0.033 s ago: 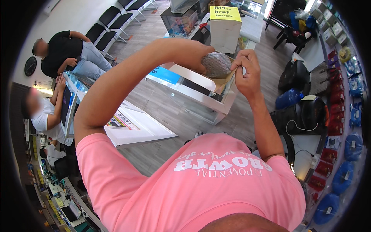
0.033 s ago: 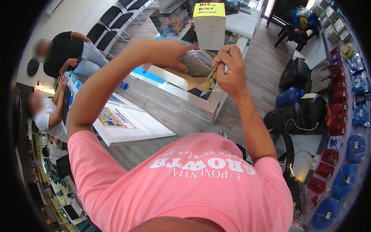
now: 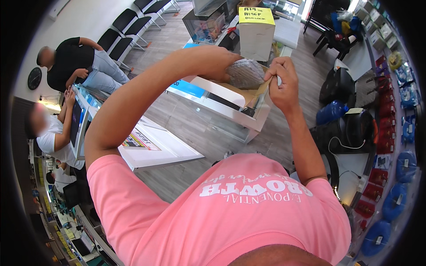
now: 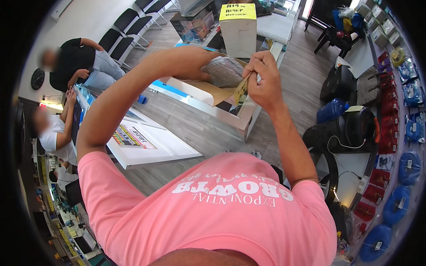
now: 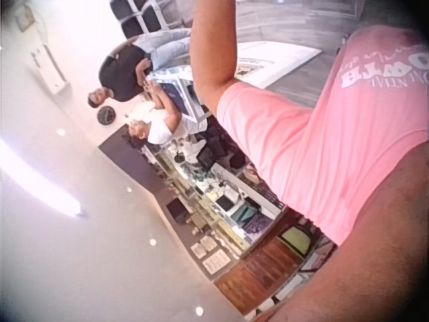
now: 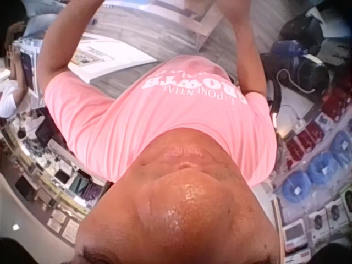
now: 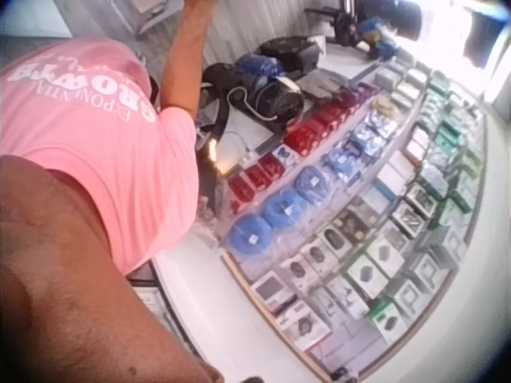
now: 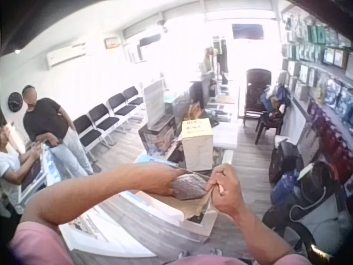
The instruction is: The person picks up small white boxes from a shelf, opens them to reveal bubble-wrapped items, and places them back on the shelf. The person repeats this process with multiple boxes.
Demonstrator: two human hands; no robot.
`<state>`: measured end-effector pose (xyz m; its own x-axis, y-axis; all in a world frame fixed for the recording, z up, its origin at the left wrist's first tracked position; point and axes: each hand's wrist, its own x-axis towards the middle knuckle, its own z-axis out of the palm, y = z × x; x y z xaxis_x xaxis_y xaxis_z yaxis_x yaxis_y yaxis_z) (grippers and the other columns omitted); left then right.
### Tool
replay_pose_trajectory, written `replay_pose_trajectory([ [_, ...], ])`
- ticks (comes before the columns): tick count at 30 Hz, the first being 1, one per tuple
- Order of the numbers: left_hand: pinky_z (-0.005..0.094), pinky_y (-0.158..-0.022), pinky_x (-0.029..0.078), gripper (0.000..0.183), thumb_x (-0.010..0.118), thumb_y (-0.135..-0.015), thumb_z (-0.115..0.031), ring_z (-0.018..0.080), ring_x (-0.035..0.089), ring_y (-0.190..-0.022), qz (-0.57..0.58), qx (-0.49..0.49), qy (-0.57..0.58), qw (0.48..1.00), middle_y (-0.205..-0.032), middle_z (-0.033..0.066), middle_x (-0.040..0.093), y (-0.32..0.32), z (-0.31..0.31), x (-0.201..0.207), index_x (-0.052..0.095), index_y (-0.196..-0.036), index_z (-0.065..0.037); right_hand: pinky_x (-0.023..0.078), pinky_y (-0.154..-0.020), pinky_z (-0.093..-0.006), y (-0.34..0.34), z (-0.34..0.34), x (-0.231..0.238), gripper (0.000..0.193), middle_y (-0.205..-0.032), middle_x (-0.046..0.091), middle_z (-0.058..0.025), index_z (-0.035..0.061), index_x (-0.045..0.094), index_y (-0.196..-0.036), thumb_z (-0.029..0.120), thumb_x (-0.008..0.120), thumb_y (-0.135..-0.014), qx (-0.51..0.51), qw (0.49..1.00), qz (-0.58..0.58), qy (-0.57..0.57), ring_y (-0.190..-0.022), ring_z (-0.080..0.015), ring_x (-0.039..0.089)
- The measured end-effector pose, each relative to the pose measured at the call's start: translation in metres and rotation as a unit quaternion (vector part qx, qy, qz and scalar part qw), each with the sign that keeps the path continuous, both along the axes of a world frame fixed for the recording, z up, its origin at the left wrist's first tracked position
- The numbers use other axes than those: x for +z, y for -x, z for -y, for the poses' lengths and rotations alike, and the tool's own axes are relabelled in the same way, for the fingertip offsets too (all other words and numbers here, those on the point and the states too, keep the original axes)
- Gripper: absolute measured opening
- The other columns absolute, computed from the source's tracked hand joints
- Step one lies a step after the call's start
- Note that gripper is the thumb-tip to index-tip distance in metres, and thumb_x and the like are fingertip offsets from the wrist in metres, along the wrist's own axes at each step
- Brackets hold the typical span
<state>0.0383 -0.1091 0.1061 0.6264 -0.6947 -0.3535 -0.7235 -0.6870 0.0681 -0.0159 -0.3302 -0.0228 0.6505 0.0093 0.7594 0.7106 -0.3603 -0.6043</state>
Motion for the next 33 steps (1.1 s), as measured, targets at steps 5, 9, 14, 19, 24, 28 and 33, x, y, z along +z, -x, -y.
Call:
replay_pose_trajectory([
  [5,0.05,-0.087,0.057,0.06,0.067,-0.09,-0.022,0.0418,0.071,-0.099,0.042,-0.045,0.012,0.998,-0.117,0.0226,0.07,0.007,-0.004,0.015,0.05,-0.144,-0.003,0.049,-0.076,-0.0332,-0.003,0.009,0.005,0.019,-0.095,0.055,-0.0096,0.0003,0.064,-0.079,-0.016,0.054,-0.079,-0.009,1.0,0.005,0.018,-0.087,-0.0248,0.059],
  [9,0.051,-0.087,0.057,0.059,0.065,-0.09,-0.021,0.0429,0.07,-0.099,0.08,-0.06,0.025,0.995,-0.12,0.0217,0.069,0.011,-0.01,0.018,0.049,-0.145,-0.005,0.049,-0.076,-0.0335,-0.005,0.009,0.011,0.02,-0.095,0.055,-0.0095,0.0006,0.064,-0.08,-0.016,0.054,-0.078,0.001,1.0,0.014,0.028,-0.086,-0.0244,0.059],
  [14,0.0522,-0.089,0.056,0.059,0.064,-0.089,-0.021,0.0434,0.07,-0.102,0.07,-0.048,0.02,0.996,-0.123,0.0219,0.068,0.009,-0.011,0.022,0.049,-0.145,-0.006,0.05,-0.074,-0.0328,-0.01,0.008,0.008,0.022,-0.097,0.057,-0.0084,0.0013,0.065,-0.081,-0.018,0.055,-0.077,0.0,0.999,0.031,0.038,-0.087,-0.0227,0.06],
  [19,0.05,-0.081,0.057,0.064,0.065,-0.086,-0.026,0.041,0.072,-0.094,0.076,-0.063,0.085,0.992,-0.115,0.021,0.069,-0.002,-0.018,0.0,0.051,-0.146,-0.011,0.05,-0.068,-0.03,-0.015,0.008,0.012,0.022,-0.1,0.06,-0.0084,0.0013,0.064,-0.083,-0.019,0.057,-0.078,0.0,0.998,0.042,0.036,-0.084,-0.0196,0.061],
  [24,0.051,-0.089,0.055,0.058,0.063,-0.085,-0.025,0.0413,0.07,-0.099,0.07,-0.069,0.133,0.986,-0.122,0.0211,0.068,0.003,-0.016,0.014,0.057,-0.14,-0.006,0.051,-0.067,-0.0278,-0.022,0.015,0.017,0.021,-0.104,0.062,-0.008,0.0013,0.063,-0.086,-0.018,0.057,-0.081,0.011,0.999,0.03,0.036,-0.082,-0.0162,0.062],
  [28,0.0497,-0.088,0.055,0.056,0.065,-0.084,-0.024,0.0388,0.07,-0.099,0.061,-0.054,0.058,0.995,-0.117,0.0207,0.069,0.002,-0.012,0.013,0.061,-0.138,-0.008,0.05,-0.066,-0.0266,-0.022,0.017,0.016,0.019,-0.104,0.063,-0.0073,0.0014,0.062,-0.086,-0.017,0.058,-0.082,0.023,0.998,0.022,0.05,-0.082,-0.0146,0.061],
  [33,0.046,-0.096,0.055,0.055,0.069,-0.092,-0.03,0.0363,0.069,-0.111,-0.033,-0.015,-0.055,0.998,-0.124,0.0189,0.071,-0.01,-0.011,-0.009,0.061,-0.144,-0.012,0.051,-0.068,-0.027,-0.021,0.018,0.011,0.016,-0.106,0.065,-0.0074,0.0023,0.062,-0.089,-0.013,0.06,-0.083,0.055,0.997,-0.003,0.062,-0.082,-0.0144,0.06],
])
